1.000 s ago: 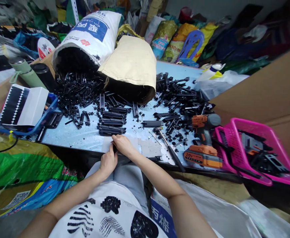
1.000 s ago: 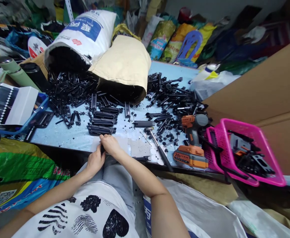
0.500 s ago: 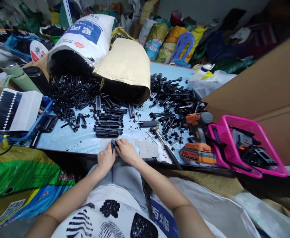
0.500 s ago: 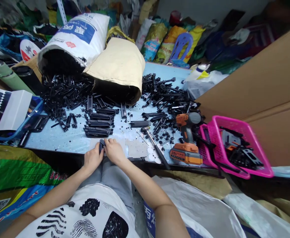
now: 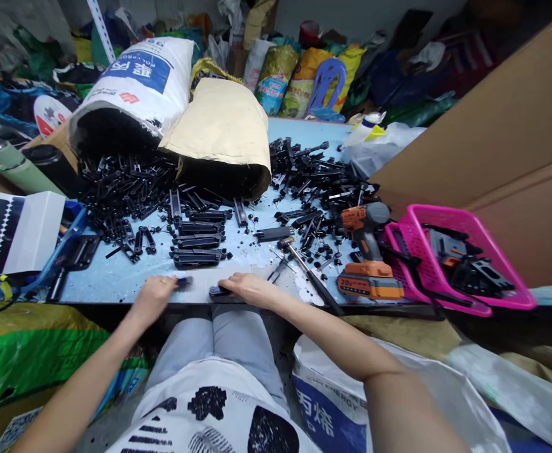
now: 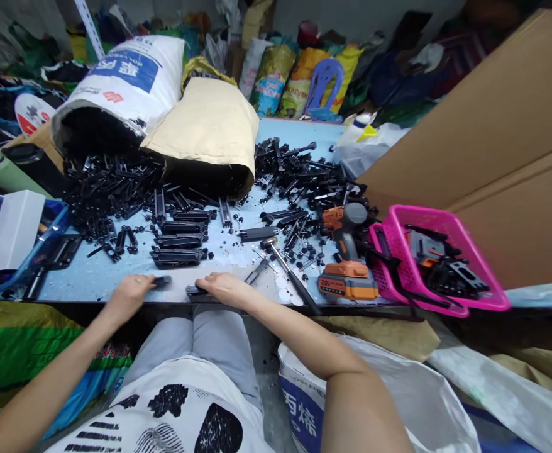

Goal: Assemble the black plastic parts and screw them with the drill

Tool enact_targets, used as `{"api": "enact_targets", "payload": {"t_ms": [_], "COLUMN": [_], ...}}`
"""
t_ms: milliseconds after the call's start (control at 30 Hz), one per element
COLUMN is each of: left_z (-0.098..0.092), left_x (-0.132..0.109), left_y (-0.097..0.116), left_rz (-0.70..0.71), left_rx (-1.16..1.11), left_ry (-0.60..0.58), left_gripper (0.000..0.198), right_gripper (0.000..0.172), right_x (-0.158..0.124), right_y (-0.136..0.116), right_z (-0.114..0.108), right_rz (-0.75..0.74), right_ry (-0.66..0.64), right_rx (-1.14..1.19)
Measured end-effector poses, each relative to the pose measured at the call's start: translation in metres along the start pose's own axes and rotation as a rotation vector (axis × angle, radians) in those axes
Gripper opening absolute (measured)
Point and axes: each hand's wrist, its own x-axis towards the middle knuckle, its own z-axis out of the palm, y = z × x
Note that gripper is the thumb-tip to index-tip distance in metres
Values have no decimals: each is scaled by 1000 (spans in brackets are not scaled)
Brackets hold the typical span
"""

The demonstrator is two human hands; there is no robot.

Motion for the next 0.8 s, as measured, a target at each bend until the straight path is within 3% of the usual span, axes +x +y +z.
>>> {"api": "enact_targets", "payload": {"t_ms": [67, 133, 233, 300, 367, 433, 500, 567, 600, 700, 800], "left_z": [-5, -9, -13, -17, -20, -21, -17, -11, -7, 1, 1], "left_x": [-8, -6, 15, 32, 45, 51, 49, 44, 40, 34, 35], "left_y": [-15, -7, 40, 73, 92, 92, 81, 68, 64, 61, 66], "left_rz": [-138, -212, 10, 102, 81, 28, -22, -81, -111, -165, -177], "left_rx": [58, 21, -239, -392, -486, -522, -517, -499, -491, -458, -415], "left_ry": [135, 193, 133, 149, 179, 186, 171, 145, 127, 93, 100], "left_gripper": [36, 36, 31, 30, 40, 56, 63, 59, 57, 54, 52], "right_gripper": [29, 38, 58, 50, 36, 30, 31, 38, 40, 45, 51], "right_x": [-9, -13, -8, -7, -19, -52, -106, -167, -197, -262, -281], "right_y": [8, 4, -20, -31, -25, 2, 45, 96, 121, 183, 223], "right_z": [-5, -14, -29, -37, -42, -49, -61, -75, -81, -91, -90], "right_rz": [95, 175, 35, -126, -132, 107, 534, 1003, 1237, 1568, 1688], "right_ry": [-4, 95, 306, 338, 400, 631, 954, 1155, 1174, 1138, 1012], "right_rx": [-37, -29, 161, 331, 414, 372, 229, 55, -19, -8, 31]}}
